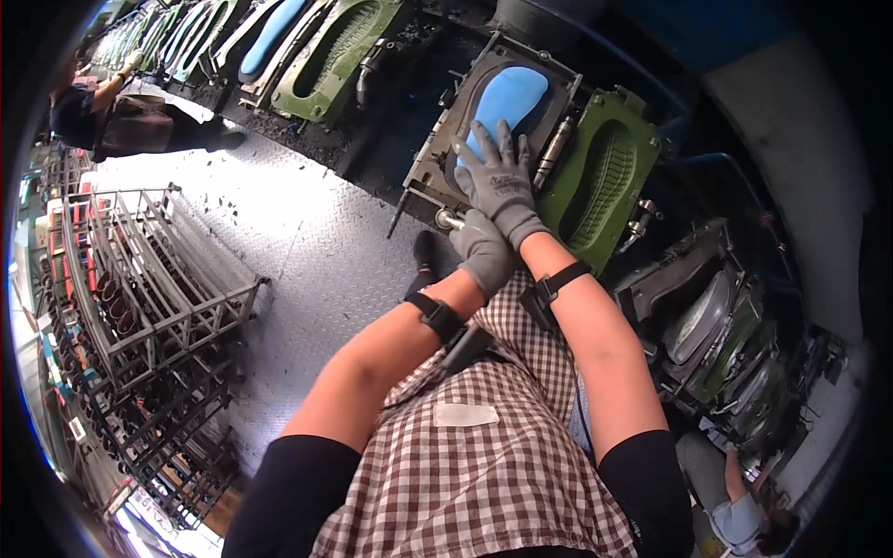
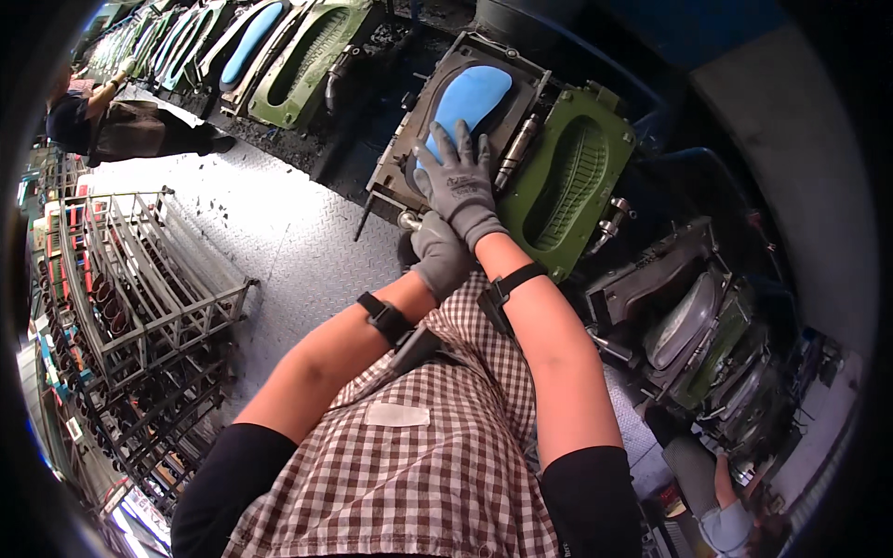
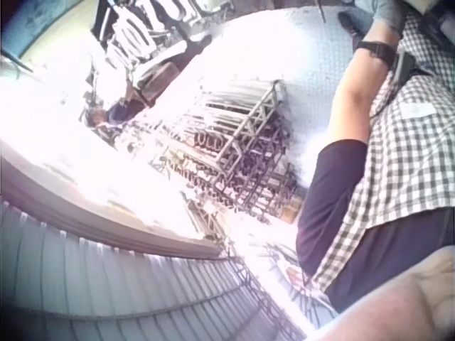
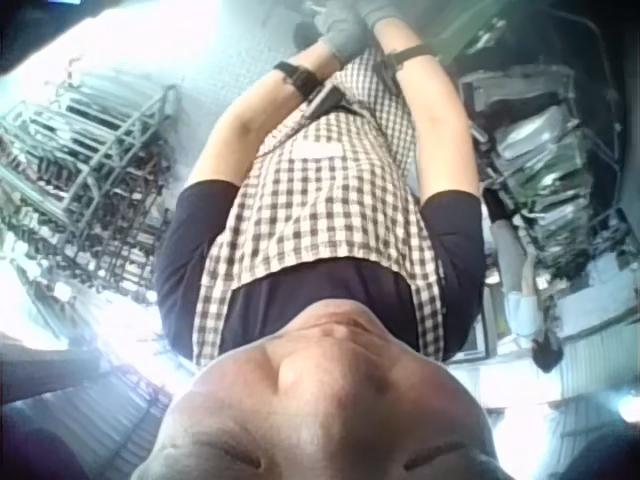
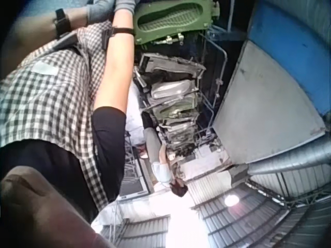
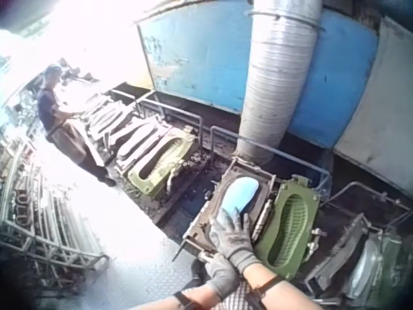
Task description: Assembling shoe components on a production line, placing soles into molds and attaching uppers.
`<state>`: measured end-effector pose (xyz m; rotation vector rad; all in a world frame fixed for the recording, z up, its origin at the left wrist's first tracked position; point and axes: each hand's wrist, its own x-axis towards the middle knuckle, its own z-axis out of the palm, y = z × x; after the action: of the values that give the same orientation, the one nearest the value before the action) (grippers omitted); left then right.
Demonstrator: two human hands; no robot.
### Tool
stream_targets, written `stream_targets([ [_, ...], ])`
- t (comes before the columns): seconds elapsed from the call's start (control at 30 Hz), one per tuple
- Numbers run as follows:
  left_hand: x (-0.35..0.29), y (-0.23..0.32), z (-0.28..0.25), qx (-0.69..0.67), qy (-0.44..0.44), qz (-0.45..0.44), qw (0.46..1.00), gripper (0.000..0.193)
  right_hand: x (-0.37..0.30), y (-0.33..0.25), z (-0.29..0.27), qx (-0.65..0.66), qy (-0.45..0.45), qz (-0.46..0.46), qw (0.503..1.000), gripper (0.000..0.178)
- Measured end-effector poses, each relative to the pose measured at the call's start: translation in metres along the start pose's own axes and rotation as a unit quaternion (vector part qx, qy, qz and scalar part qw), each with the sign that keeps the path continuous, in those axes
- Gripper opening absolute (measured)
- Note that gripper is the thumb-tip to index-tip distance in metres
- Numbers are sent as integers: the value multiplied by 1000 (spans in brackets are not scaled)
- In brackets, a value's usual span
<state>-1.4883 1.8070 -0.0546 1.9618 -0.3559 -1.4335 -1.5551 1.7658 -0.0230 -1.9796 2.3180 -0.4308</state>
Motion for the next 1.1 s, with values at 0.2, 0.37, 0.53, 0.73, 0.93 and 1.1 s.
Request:
stream_targets([
  [0.2,-3,57,-57,116,-240,-241,933,79,11,15,-19,114,69,62,989,54],
  [0.37,56,119,-106,329,-194,432,817,44,94,29,-61,127,331,100,930,41],
  [0.53,137,174,-17,250,-321,313,858,55,124,60,-5,-34,212,276,937,36],
  [0.73,211,170,106,227,-398,122,880,61,138,54,-11,-22,162,287,944,32],
  [0.93,230,184,121,216,-558,-46,800,48,143,53,-13,-11,142,291,946,32],
  [1.1,259,188,-16,608,-585,463,271,45,153,41,-12,-7,148,268,952,30],
])
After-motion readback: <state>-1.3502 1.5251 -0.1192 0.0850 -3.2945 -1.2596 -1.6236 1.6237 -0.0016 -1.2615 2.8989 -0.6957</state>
